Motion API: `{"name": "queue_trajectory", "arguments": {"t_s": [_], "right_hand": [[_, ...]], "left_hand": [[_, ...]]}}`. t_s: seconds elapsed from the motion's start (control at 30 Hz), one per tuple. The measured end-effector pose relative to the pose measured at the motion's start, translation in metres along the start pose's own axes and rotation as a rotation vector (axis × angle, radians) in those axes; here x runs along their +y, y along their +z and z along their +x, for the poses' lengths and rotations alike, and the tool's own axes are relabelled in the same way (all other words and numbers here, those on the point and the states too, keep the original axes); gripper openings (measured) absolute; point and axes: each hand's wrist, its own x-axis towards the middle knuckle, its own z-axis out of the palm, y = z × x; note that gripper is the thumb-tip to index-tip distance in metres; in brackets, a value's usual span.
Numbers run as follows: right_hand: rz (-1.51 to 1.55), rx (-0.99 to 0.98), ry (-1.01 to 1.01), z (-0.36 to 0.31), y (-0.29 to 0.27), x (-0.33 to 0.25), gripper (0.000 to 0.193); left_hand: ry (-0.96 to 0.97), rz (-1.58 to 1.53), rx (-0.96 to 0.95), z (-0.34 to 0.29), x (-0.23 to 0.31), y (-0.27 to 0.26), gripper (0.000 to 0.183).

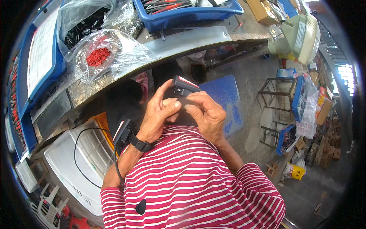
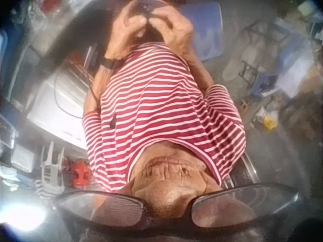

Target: The person picks up a small black plastic component and fits it onto the end of a long, thin black strap by hand, securing it with a small red plastic pin.

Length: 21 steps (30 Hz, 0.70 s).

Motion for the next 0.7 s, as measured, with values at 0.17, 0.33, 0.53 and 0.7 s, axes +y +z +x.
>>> {"name": "queue_trajectory", "arguments": {"t_s": [0.17, 0.33, 0.53, 0.7], "right_hand": [[0.468, -0.029, 0.224, -0.021, -0.011, 0.022, 0.014], [0.363, -0.110, 0.394, -0.031, -0.001, 0.033, 0.015], [0.534, -0.225, 0.612, -0.031, 0.007, 0.032, 0.015], [0.370, -0.122, 0.385, -0.026, 0.006, 0.037, 0.011]], "left_hand": [[0.086, 0.051, 0.038, 0.000, 0.009, 0.003, 0.074], [0.076, 0.112, -0.061, 0.000, 0.009, 0.007, 0.070], [0.152, 0.349, -0.164, -0.003, 0.011, 0.012, 0.065], [0.319, 0.605, -0.173, -0.004, 0.005, 0.013, 0.057]]}}
